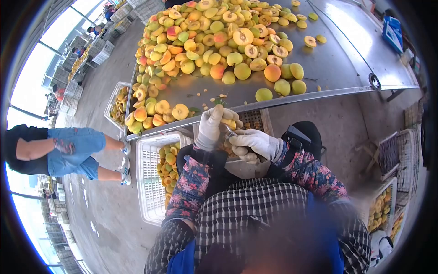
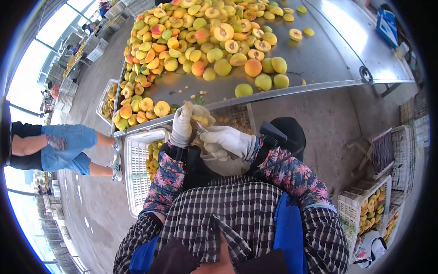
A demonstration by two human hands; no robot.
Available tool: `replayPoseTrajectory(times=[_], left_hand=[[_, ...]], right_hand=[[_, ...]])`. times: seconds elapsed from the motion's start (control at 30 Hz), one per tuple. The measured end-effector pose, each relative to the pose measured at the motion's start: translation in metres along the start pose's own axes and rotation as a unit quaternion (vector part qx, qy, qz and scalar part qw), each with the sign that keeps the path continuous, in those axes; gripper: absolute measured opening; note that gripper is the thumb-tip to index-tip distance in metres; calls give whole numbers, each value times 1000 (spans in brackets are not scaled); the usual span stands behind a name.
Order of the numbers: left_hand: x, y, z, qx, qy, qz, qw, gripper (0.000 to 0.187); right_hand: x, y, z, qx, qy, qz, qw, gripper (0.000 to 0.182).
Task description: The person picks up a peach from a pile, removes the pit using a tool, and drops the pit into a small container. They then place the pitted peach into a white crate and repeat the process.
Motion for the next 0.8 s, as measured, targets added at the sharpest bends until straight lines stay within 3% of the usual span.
replayPoseTrajectory(times=[0.07,0.2,0.27,0.3,0.33,0.4,0.47,0.5,0.57,0.6,0.67,0.77,0.8], left_hand=[[1,-2,-4,24,23,-18,999,49],[6,2,0,40,135,95,986,44],[27,0,1,27,160,141,977,41],[44,6,19,-65,-48,183,980,39],[63,18,36,-152,-255,216,930,37],[86,51,64,-189,-448,289,825,34],[121,77,90,-122,-511,372,765,35],[136,82,99,-92,-572,405,707,37],[141,88,110,-119,-706,498,489,40],[129,74,115,-83,-707,485,508,44],[92,32,118,-135,-653,369,647,45],[23,-48,104,-162,-644,219,714,45],[15,-78,91,-194,-668,193,692,45]], right_hand=[[-2,1,2,2,-67,-28,997,17],[-4,8,-3,6,-137,-113,984,23],[9,9,-5,19,-68,-64,995,26],[16,11,-6,26,-35,-40,998,28],[35,7,1,16,45,5,999,32],[46,8,-2,26,225,84,970,31],[62,1,7,87,372,83,920,29],[66,-2,9,133,444,63,884,28],[54,3,6,85,449,56,887,29],[51,5,5,60,412,59,907,31],[55,2,7,100,397,64,910,32],[51,7,1,125,313,83,938,32],[51,9,-3,129,276,92,948,32]])
Point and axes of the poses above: each hand's wrist, its own y-axis away from the middle knuckle, its own x-axis out of the back of the hand, z = x × y, the point moved 8 cm from there along -y, towards the middle knuckle, and after that the axes turned 12 degrees about x, right-handed, at the moved point
